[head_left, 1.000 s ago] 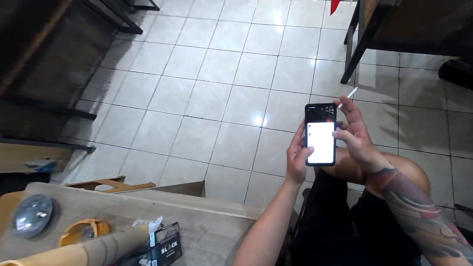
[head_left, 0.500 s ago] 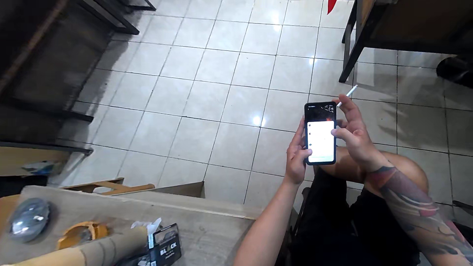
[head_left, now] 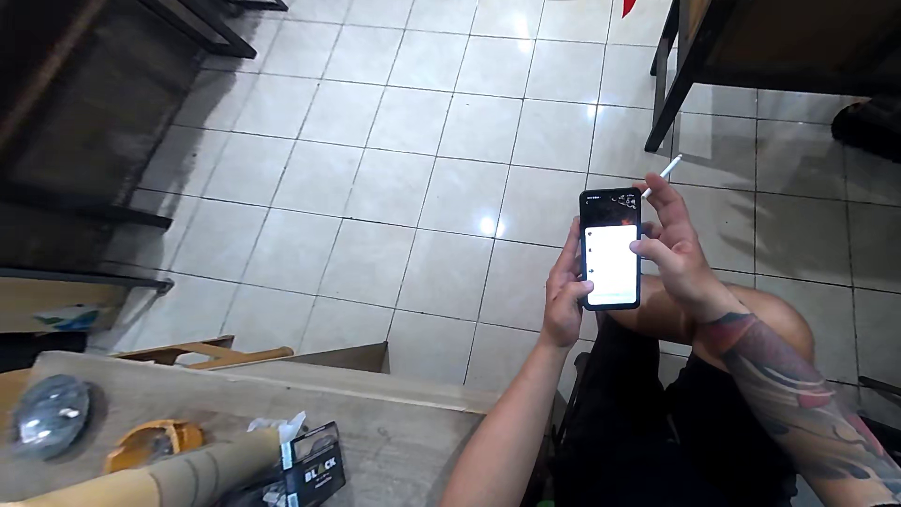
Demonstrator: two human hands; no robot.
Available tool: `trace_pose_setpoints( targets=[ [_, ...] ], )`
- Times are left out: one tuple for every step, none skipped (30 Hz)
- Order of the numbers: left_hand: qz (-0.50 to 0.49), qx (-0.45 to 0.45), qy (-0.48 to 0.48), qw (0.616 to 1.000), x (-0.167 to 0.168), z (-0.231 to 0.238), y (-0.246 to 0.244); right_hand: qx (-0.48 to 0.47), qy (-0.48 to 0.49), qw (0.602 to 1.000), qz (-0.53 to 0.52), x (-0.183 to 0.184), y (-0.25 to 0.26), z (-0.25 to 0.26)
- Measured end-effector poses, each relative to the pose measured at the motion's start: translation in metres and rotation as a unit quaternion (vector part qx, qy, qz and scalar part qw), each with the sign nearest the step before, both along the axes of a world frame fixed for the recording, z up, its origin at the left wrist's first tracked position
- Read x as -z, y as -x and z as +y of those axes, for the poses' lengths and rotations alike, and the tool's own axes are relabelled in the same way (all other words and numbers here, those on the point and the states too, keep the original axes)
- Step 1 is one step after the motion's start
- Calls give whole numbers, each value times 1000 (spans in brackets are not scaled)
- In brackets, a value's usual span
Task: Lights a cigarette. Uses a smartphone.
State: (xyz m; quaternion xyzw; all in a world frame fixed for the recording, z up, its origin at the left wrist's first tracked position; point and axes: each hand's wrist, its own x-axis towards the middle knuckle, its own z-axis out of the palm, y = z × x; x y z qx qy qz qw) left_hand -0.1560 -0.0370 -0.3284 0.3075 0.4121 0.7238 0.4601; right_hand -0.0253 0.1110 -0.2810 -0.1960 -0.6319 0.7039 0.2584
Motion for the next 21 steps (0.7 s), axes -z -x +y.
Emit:
trace_pose_setpoints(
  targets=[
    [0, -2, 1, 1000, 0, 0, 0, -1, 0, 1000, -1, 0, 0, 0],
    [-1, -3, 2, 1000, 0, 0, 0, -2, 2, 1000, -2, -1, 0, 0],
    [-2, -3, 2, 1000, 0, 0, 0, -2, 5, 1000, -2, 0, 0, -1],
    [-1, -1, 1, 1000, 1, -1, 0, -3, 5, 1000, -2, 0, 0, -1],
    [-1, 1, 1, 1000, 1, 0, 0, -2, 4, 1000, -2, 0, 0, -1],
    [-2, 2, 1, 1000, 1, 0, 0, -2, 2, 1000, -1, 0, 0, -1],
    [-3, 2, 2, 1000, 0, 0, 0, -2, 1, 1000, 1, 0, 0, -1],
    [-4, -1, 3, 1000, 0, 0, 0, -3, 0, 1000, 2, 0, 0, -1],
    [-4, 0, 3, 1000, 0, -1, 0, -4, -1, 1000, 3, 0, 0, -1],
    [-4, 0, 4, 1000, -1, 0, 0, -3, -1, 1000, 2, -1, 0, -1],
    [-4, -1, 5, 1000, -1, 0, 0, -3, -1, 1000, 0, -1, 0, -1],
    [-2, 0, 6, 1000, -1, -1, 0, -1, -1, 1000, -2, -1, 0, -1],
    [-2, -1, 6, 1000, -2, -1, 0, -1, -1, 1000, -3, 0, 0, -1],
    [-3, 0, 5, 1000, -2, -1, 0, 0, -1, 1000, -3, 0, 0, -2],
    [-4, -1, 5, 1000, -2, -1, 0, 0, -2, 1000, -2, 0, 0, -2],
    [-5, -2, 5, 1000, -2, -1, -1, 0, -3, 1000, -1, 0, 0, -2],
    [-6, -1, 5, 1000, -2, 0, 0, -1, -3, 1000, -1, 0, 0, -1],
    [-5, 0, 5, 1000, -2, 0, 0, -1, -3, 1000, 0, 0, 0, -1],
    [-3, 1, 5, 1000, -2, 0, 0, -1, -1, 1000, 1, 0, 0, -2],
    [-3, 1, 5, 1000, -2, 0, 0, -2, 2, 1000, 1, 0, 0, -2],
    [-3, 1, 4, 1000, -2, -1, 0, -1, 5, 1000, 2, 0, 0, -2]
  ],
)
